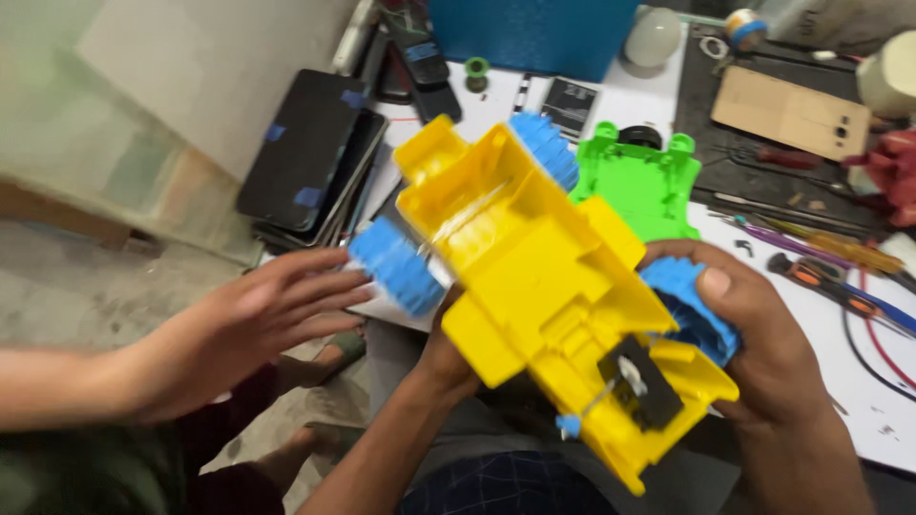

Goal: The person uses a red screwdriver to remove screws from a yellow and green toy truck. They separate the yellow upper body from the green base, then remove the blue wheels and the internal motor assembly. The parts are placed on the workbench.

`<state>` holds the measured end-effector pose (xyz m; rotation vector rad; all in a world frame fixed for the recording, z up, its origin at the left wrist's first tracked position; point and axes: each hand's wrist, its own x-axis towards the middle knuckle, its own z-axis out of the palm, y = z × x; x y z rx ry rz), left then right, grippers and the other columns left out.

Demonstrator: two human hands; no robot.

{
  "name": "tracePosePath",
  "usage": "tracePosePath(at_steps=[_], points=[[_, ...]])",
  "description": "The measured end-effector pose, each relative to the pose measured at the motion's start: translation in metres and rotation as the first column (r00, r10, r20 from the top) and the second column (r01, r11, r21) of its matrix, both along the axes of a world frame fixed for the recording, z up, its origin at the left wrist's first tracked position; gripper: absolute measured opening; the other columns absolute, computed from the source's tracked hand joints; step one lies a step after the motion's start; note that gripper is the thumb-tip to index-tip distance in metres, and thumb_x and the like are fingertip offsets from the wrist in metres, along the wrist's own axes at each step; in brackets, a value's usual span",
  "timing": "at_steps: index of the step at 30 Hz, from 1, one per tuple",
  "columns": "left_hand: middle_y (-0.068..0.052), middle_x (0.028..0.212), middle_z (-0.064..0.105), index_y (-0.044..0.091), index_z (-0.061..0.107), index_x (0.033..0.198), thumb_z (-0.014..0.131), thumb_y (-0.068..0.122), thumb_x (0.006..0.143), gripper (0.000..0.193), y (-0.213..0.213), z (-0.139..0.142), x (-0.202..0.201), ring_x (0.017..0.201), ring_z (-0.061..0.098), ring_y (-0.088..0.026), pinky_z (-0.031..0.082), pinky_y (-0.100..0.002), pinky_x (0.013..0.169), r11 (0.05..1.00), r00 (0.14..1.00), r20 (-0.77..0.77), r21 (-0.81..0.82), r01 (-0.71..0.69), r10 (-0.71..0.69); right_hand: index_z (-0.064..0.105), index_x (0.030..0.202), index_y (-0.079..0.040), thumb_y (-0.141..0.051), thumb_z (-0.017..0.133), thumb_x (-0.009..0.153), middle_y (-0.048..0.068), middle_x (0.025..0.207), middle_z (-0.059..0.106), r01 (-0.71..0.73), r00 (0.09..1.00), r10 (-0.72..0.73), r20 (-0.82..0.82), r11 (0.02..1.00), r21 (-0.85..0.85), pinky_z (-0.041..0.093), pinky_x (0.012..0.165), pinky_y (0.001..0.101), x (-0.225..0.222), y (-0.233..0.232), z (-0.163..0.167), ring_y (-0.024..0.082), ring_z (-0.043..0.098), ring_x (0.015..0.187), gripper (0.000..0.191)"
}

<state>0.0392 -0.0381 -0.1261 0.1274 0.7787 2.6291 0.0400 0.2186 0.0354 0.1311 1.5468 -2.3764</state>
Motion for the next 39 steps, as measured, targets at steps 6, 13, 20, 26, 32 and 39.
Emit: tracePosePath(at_steps=[6, 13, 20, 26, 32, 39], points=[[-0.005, 0.098, 0.058, 0.000, 0.056, 0.131, 0.065, 0.023, 0.081, 0.055, 0.016, 0.082, 0.001, 0.080, 0.052, -0.013, 0.048, -0.030, 0.064, 0.987, 0.981, -0.112, -0.027, 0.158, -0.160, 0.056, 0.132, 0.009, -0.027, 0.059, 0.100, 0.016, 0.114, 0.066, 0.133, 0.978, -0.124, -0.168, 0.990, 0.040, 0.056, 0.090, 0.0343, -0.009, 0.009, -0.007, 0.021, 0.067, 0.099, 0.048], [-0.014, 0.165, 0.043, -0.001, 0.038, 0.160, 0.038, 0.018, 0.112, 0.052, -0.012, 0.199, 0.045, 0.157, 0.037, -0.019, 0.033, -0.028, 0.123, 0.551, 0.856, -0.488, -0.768, -0.327, -0.172, 0.056, 0.133, 0.010, -0.027, 0.059, 0.101, 0.015, 0.116, 0.067, 0.153, 0.964, -0.126, -0.235, 0.983, 0.102, 0.056, 0.090, 0.0320, 0.001, 0.005, -0.010, 0.018, 0.067, 0.100, 0.049], [-0.013, 0.171, 0.032, 0.000, 0.023, 0.162, 0.033, 0.017, 0.111, 0.055, -0.037, 0.136, 0.043, 0.159, 0.033, -0.020, 0.030, -0.027, 0.119, 0.566, 0.788, -0.305, -0.822, 0.065, -0.535, 0.057, 0.136, 0.012, -0.025, 0.062, 0.101, 0.015, 0.118, 0.068, 0.150, 0.967, -0.108, -0.231, 0.974, 0.171, 0.056, 0.092, 0.0322, 0.002, 0.010, -0.012, 0.018, 0.068, 0.103, 0.051], [-0.015, 0.174, 0.020, -0.001, 0.015, 0.163, 0.030, 0.016, 0.110, 0.058, -0.015, 0.153, 0.037, 0.159, 0.030, -0.022, 0.028, -0.028, 0.120, 0.640, 0.855, -0.306, -0.767, 0.040, -0.420, 0.057, 0.138, 0.013, -0.031, 0.062, 0.101, 0.016, 0.120, 0.068, 0.154, 0.966, -0.089, -0.244, 0.953, 0.262, 0.054, 0.094, 0.0326, 0.004, 0.007, -0.008, 0.019, 0.068, 0.105, 0.058], [-0.018, 0.164, 0.037, 0.000, 0.030, 0.157, 0.036, 0.025, 0.107, 0.056, 0.005, 0.140, 0.026, 0.153, 0.038, -0.024, 0.036, -0.030, 0.121, 0.705, 0.899, -0.409, -0.684, -0.190, -0.155, 0.048, 0.147, 0.014, -0.051, 0.057, 0.100, 0.019, 0.131, 0.064, 0.204, 0.942, -0.096, -0.321, 0.924, 0.322, 0.049, 0.105, 0.0351, 0.014, 0.008, -0.002, 0.022, 0.064, 0.119, 0.081], [-0.024, 0.152, 0.050, -0.004, 0.041, 0.152, 0.049, 0.027, 0.108, 0.054, 0.004, 0.148, 0.040, 0.139, 0.050, -0.027, 0.042, -0.034, 0.111, 0.753, 0.948, -0.303, -0.645, -0.127, -0.099, 0.045, 0.151, 0.016, -0.052, 0.062, 0.101, 0.023, 0.137, 0.061, 0.179, 0.959, -0.095, -0.266, 0.933, 0.313, 0.043, 0.109, 0.0395, 0.032, 0.025, -0.006, 0.027, 0.060, 0.125, 0.086]])
